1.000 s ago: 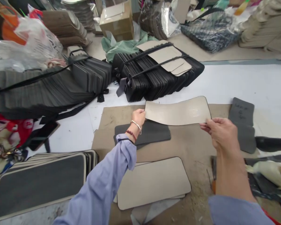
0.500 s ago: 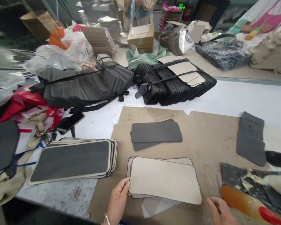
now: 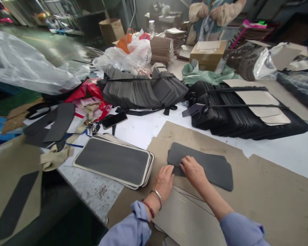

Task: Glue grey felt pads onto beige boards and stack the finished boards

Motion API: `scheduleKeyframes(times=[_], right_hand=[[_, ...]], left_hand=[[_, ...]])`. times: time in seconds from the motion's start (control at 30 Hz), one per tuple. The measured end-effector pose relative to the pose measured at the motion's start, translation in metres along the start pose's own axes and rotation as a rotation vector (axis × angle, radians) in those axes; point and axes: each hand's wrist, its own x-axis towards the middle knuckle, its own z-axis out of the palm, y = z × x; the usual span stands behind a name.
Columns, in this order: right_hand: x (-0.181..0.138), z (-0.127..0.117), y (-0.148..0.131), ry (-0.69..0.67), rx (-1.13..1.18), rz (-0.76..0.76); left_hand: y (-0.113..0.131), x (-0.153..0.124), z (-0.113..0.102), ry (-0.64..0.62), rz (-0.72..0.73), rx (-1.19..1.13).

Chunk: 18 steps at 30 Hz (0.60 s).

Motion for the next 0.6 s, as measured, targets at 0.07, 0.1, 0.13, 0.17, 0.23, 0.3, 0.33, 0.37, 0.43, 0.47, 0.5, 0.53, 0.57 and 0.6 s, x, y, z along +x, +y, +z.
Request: scheduleKeyframes(times=[0.07,0.1,0.13,0.17,0.23,0.3,0.33,0.37,0.43,0.47,0.5,0.53,0.57,0.6], right_hand=[[0.0,-0.001,0.003,-0.044,-0.028,-0.032],[0.0,-0.002,0.004,-0.063,-0.039,-0.045],[-0.001,-0.003,0.004,-0.08,-0.049,-0.055],[-0.001,-0.004,0.004,-0.092,-0.058,-0.062],[-0.001,-0.006,0.004,-0.107,-0.069,-0.07],[-0.001,-0.007,0.004,-0.112,-0.073,-0.074],[-0.001,-0.007,0.004,-0.113,-0.074,-0.075],[-0.002,-0.007,0.004,-0.115,-0.074,-0.079],[-0.003,-0.008,0.004,-0.12,-0.073,-0.093],[-0.003,-0.009,0.004,-0.123,-0.075,-0.101],[-0.003,-0.009,0.004,-0.126,-0.08,-0.107],[-0.004,-0.009,0.004,-0.127,-0.089,-0.112],[-0.004,-0.009,0.004,-0.126,-0.098,-0.116],[-0.004,-0.008,0.005,-0.122,-0.107,-0.119]], left_hand=[[-0.003,0.008,0.007,-0.022,0.005,0.014],[-0.005,0.009,0.009,-0.025,0.004,0.021],[-0.006,0.009,0.01,-0.025,0.002,0.026],[-0.007,0.007,0.01,-0.023,0.003,0.031],[-0.01,0.003,0.009,-0.03,0.02,0.042],[-0.012,0.0,0.009,-0.052,0.051,0.063],[-0.014,-0.002,0.009,-0.064,0.066,0.079],[-0.015,-0.003,0.01,-0.074,0.078,0.097],[-0.017,-0.005,0.012,-0.079,0.097,0.14],[-0.018,-0.005,0.013,-0.076,0.104,0.163],[-0.019,-0.006,0.014,-0.071,0.111,0.185],[-0.019,-0.006,0.015,-0.067,0.117,0.205],[-0.019,-0.006,0.016,-0.062,0.125,0.223],[-0.02,-0.006,0.017,-0.059,0.132,0.238]])
